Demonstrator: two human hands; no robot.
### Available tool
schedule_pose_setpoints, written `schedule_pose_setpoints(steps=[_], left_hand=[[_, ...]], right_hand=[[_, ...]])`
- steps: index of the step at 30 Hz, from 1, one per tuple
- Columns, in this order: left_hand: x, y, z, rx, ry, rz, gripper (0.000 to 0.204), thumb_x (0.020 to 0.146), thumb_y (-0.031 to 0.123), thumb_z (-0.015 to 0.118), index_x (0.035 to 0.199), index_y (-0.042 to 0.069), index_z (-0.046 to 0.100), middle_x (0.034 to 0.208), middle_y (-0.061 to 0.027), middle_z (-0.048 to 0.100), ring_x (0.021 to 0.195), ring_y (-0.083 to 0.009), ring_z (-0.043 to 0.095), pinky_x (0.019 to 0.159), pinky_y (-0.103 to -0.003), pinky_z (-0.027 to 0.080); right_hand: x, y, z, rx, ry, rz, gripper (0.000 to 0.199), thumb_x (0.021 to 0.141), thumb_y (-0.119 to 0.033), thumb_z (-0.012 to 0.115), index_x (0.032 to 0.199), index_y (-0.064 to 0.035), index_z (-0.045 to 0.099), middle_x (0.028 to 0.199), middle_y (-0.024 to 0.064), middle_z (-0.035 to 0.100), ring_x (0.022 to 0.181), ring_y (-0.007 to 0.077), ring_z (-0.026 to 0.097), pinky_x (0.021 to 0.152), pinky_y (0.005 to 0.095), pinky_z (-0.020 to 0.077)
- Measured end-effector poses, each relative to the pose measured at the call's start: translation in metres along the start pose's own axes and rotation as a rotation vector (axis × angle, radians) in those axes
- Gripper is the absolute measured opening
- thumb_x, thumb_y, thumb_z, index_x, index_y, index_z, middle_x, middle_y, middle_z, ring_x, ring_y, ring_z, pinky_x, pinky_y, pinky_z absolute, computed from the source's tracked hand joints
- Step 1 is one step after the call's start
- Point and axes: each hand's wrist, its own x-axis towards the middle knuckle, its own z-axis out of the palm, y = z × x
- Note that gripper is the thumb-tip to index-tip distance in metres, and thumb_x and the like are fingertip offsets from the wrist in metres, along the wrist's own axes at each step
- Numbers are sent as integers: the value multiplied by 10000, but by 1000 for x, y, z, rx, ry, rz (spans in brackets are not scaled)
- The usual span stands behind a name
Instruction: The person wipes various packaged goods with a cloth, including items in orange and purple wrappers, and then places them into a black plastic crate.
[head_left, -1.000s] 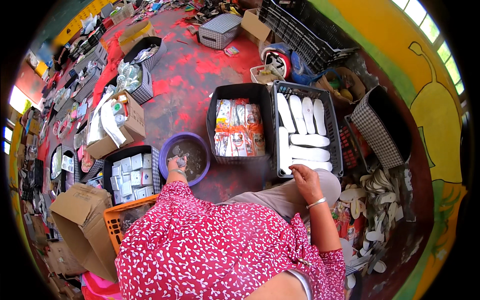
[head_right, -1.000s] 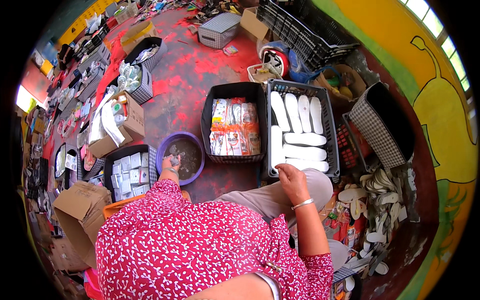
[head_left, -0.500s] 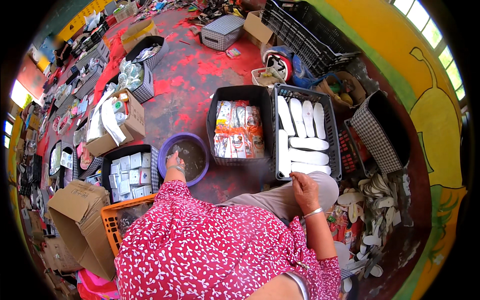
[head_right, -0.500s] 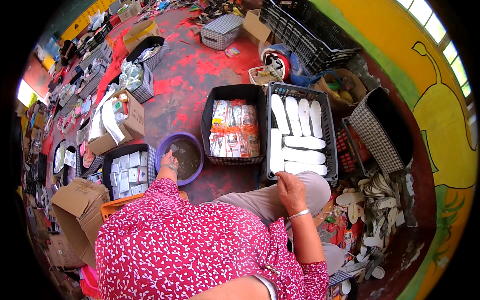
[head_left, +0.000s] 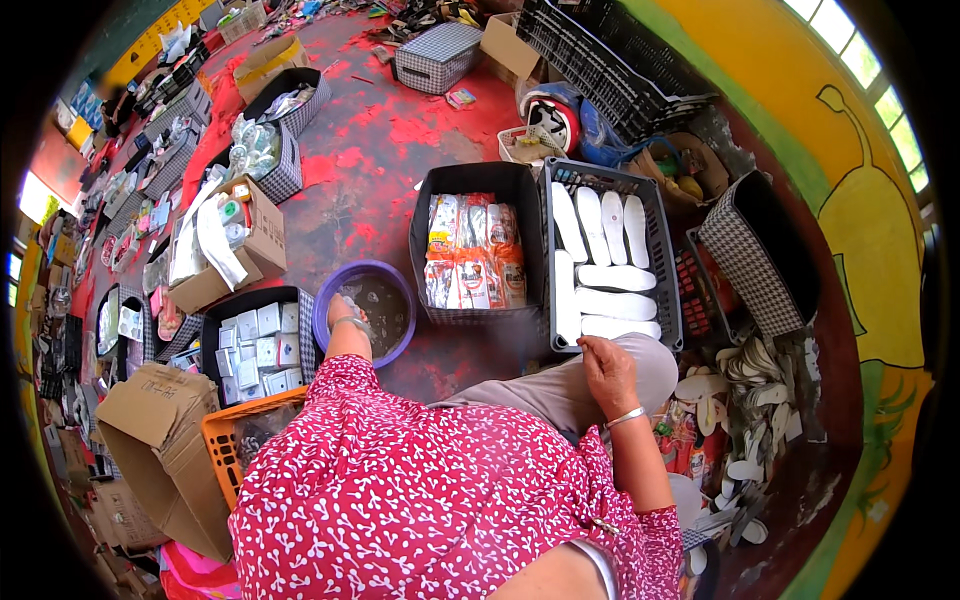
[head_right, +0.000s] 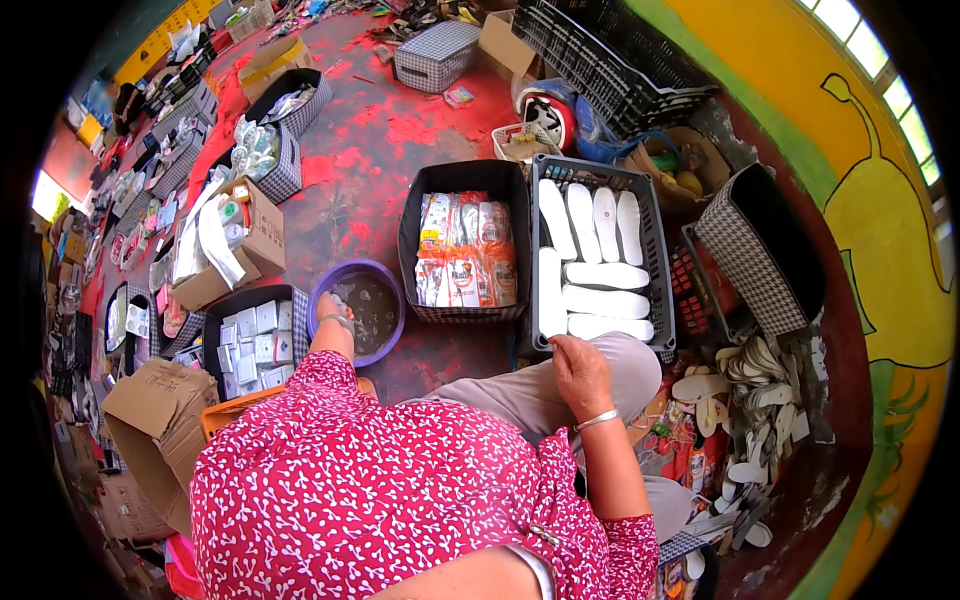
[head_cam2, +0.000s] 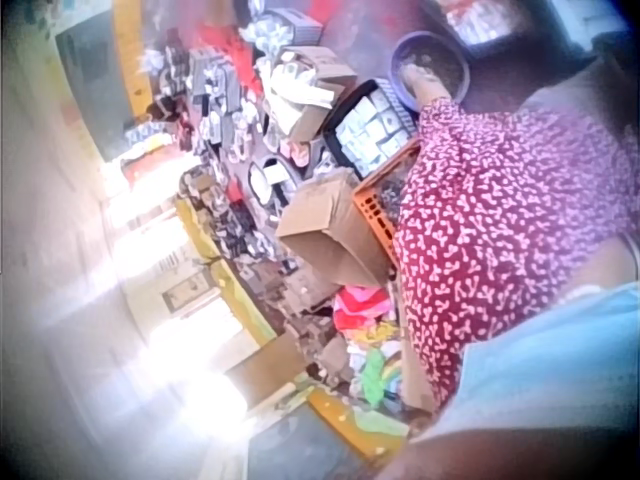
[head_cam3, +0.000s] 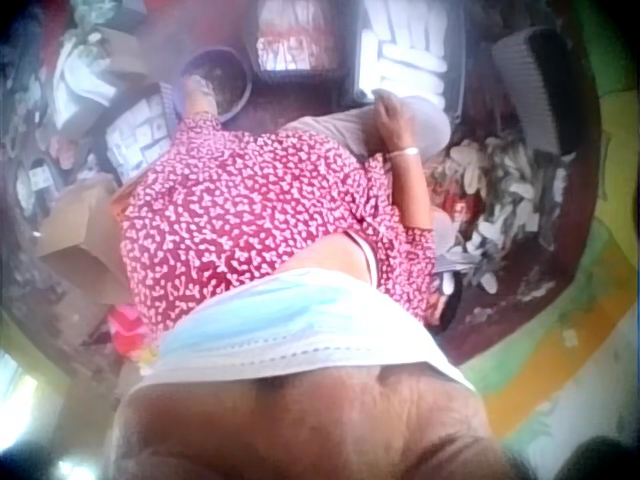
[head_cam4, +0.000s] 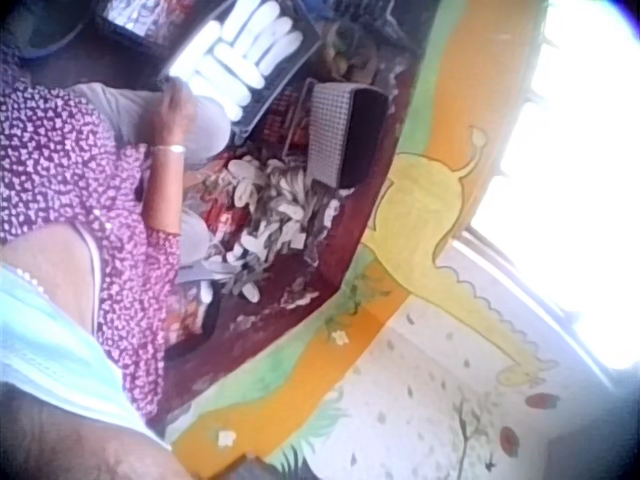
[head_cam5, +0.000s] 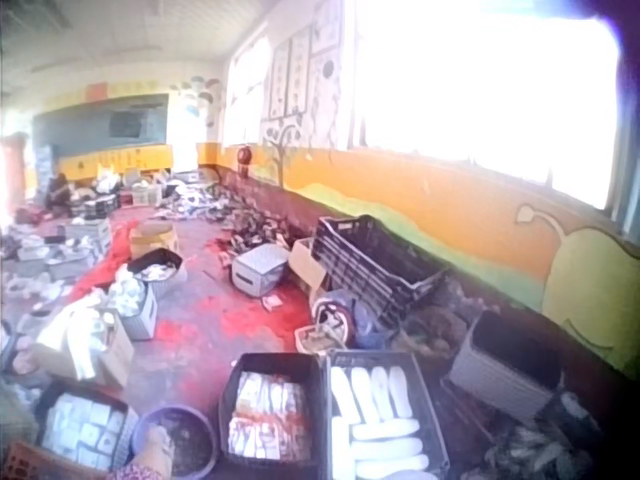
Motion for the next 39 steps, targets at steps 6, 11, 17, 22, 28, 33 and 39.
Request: schedule_pose_setpoints(steps=[6, 11, 17, 22, 28, 33, 39], left_hand=[[2, 1, 8, 187, 7, 2, 285, 835, 329, 513, 839, 44, 522, 571, -97, 465, 419, -215, 451, 368, -331, 354], [21, -4, 1, 220, -17, 45, 306, 846, 343, 505, 868, 38, 507, 588, -104, 456, 414, -214, 445, 347, -331, 346], [21, -3, 2, 101, -32, 10, 332, 838, 387, 504, 896, 60, 514, 629, -96, 489, 462, -214, 474, 377, -351, 366], [33, -5, -7, -186, -361, -217, 482, 834, 488, 457, 1027, 55, 547, 939, -149, 588, 860, -299, 553, 767, -485, 417], [50, -10, -13, -297, -427, -207, 458, 839, 387, 590, 1193, 113, 491, 1242, -92, 489, 1152, -310, 441, 959, -597, 319], [-5, 2, -3, -400, -318, -178, 448, 760, 318, 720, 1132, 148, 539, 1158, -24, 529, 1087, -262, 480, 894, -594, 414], [16, -12, -3, -541, -394, -156, 318, 789, 181, 676, 1069, 111, 542, 1056, -62, 546, 943, -270, 545, 825, -539, 483]], right_hand=[[-2, -8, -1, -9, -10, -13, 100, 815, -98, 565, 886, -72, 631, 814, 117, 639, 772, 289, 617, 667, 363, 487], [-11, -13, 10, 9, -16, -86, 105, 808, -89, 573, 897, -68, 625, 831, 111, 644, 782, 281, 620, 672, 358, 494], [-10, -12, 9, 23, -21, -19, 106, 809, -91, 569, 892, -55, 623, 832, 115, 642, 787, 289, 613, 685, 360, 489], [-9, -8, 11, -33, -28, -40, 113, 816, -106, 558, 889, -48, 623, 826, 122, 637, 784, 298, 605, 678, 371, 481], [-9, -12, 11, -27, -26, -59, 114, 817, -113, 555, 886, -53, 623, 825, 114, 637, 785, 292, 606, 680, 377, 483], [-8, -7, 11, -37, -60, -42, 115, 815, -111, 551, 887, -56, 622, 824, 108, 639, 787, 288, 613, 672, 372, 491], [-4, -9, 14, 1, -30, -73, 90, 804, -75, 567, 868, -57, 628, 795, 119, 642, 729, 297, 617, 639, 359, 491]])
